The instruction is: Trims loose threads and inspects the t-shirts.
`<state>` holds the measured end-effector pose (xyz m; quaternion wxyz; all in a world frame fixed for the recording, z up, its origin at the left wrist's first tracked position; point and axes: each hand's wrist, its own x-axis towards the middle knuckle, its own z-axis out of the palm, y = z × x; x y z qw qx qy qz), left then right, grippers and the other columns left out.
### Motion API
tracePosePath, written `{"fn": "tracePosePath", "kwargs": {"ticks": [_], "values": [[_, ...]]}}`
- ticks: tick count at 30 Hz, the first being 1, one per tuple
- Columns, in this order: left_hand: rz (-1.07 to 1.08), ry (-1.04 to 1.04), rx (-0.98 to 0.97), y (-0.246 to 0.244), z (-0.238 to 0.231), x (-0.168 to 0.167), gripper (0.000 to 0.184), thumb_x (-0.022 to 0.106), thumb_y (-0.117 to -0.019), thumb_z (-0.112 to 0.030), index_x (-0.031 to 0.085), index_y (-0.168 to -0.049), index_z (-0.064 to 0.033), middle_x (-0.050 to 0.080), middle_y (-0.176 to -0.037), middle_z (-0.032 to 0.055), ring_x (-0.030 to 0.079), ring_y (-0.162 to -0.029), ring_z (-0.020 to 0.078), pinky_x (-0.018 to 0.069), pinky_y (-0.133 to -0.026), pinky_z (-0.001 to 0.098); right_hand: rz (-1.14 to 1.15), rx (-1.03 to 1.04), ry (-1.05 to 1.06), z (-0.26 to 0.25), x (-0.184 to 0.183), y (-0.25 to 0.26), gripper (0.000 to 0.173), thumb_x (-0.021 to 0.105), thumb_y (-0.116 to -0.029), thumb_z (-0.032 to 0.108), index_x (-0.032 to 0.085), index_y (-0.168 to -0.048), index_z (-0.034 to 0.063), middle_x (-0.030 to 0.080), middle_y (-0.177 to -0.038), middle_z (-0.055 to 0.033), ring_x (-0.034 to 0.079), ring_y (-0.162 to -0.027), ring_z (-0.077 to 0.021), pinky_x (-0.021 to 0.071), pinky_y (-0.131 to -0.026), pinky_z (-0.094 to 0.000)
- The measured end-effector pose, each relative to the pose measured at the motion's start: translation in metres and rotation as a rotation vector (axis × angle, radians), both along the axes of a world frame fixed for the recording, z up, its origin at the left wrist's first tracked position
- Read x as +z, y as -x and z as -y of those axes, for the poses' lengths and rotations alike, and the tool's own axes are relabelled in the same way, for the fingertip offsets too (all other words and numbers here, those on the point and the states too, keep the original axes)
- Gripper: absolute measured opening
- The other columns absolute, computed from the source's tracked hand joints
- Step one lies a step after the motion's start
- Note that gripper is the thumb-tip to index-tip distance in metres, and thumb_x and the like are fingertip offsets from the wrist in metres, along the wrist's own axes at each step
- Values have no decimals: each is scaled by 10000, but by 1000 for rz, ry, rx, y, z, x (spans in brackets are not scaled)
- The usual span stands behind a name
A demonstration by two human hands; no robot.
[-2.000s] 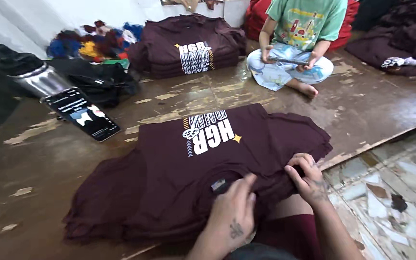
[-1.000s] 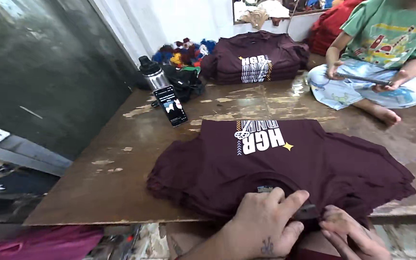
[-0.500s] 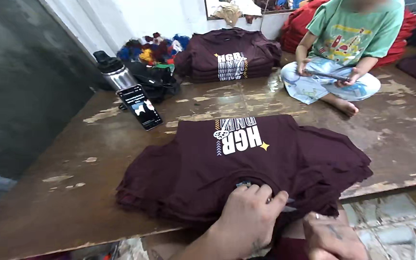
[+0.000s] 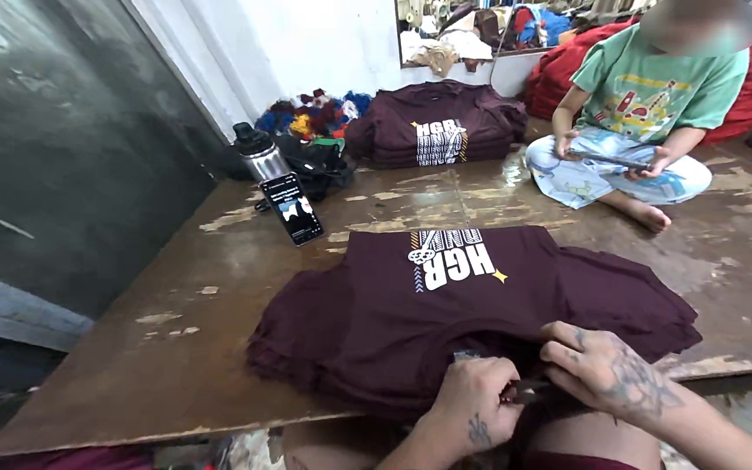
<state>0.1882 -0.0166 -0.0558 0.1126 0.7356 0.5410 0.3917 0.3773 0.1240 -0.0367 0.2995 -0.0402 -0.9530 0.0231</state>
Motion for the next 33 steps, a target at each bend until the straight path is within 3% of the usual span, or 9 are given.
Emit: {"fn": "tracePosePath", "kwargs": {"ticks": [4,6,9,14,18,20,26,29,33], "values": [[264,486,43,2,-5,31,292,484,-1070,-242,659,-1116,-13,715,-845,92,698,-721,174,585,-697,361,-341,-215,-65,15,-44,3,203,573,-977,232,673,-870,91,708,-810,-96,702,-738,-163,573,-671,-255],[201,493,42,-1,-12,36,318,549,-1036,-255,687,-1198,-18,707,-861,108,679,-734,216,565,-701,420,-412,-285,13,27,-52,7,175,599,-959,208,707,-910,79,730,-829,-95,720,-798,-166,585,-757,-262],[140,377,66,-6,-17,33,214,606,-985,-173,685,-1003,25,677,-776,127,671,-677,229,556,-636,412,-469,-324,94,34,-54,13,192,594,-970,197,717,-918,59,739,-834,-97,725,-823,-176,581,-800,-271],[467,431,20,6,-14,26,172,438,-1056,-147,578,-992,-68,717,-842,-50,612,-601,-31,476,-510,149,-486,-319,138,33,-53,13,204,575,-977,180,710,-892,53,745,-829,-95,728,-818,-183,583,-787,-279],[275,397,91,-1,-16,31,268,586,-997,-209,693,-1115,7,691,-840,64,652,-687,137,553,-632,324,-464,-310,153,34,-52,16,201,581,-976,195,713,-906,60,742,-833,-92,721,-818,-177,576,-777,-277],[108,340,130,-9,-15,33,224,638,-964,-187,691,-993,28,675,-771,136,678,-706,260,553,-653,456,-424,-292,160,35,-53,12,205,565,-995,209,714,-957,74,748,-878,-85,720,-864,-171,571,-820,-280],[74,327,87,-3,6,23,185,576,-1013,-172,656,-979,-9,661,-709,97,685,-633,228,571,-600,429,-295,-249,281,40,-64,-6,618,385,-1026,652,736,-1044,144,702,-919,-48,666,-968,-115,530,-868,-263],[7,108,101,-9,13,11,105,671,-923,-159,669,-888,-60,644,-689,45,650,-591,163,532,-508,356,-264,-290,257,46,-58,-3,508,458,-1028,597,757,-1114,196,676,-872,-52,650,-904,-143,523,-814,-277],[-34,-60,16,-21,22,8,83,713,-854,-103,682,-789,-61,670,-687,39,659,-584,127,529,-496,289,-313,-236,321,62,-51,2,185,605,-1003,318,705,-1134,236,597,-928,-64,606,-924,-120,498,-844,-200]]}}
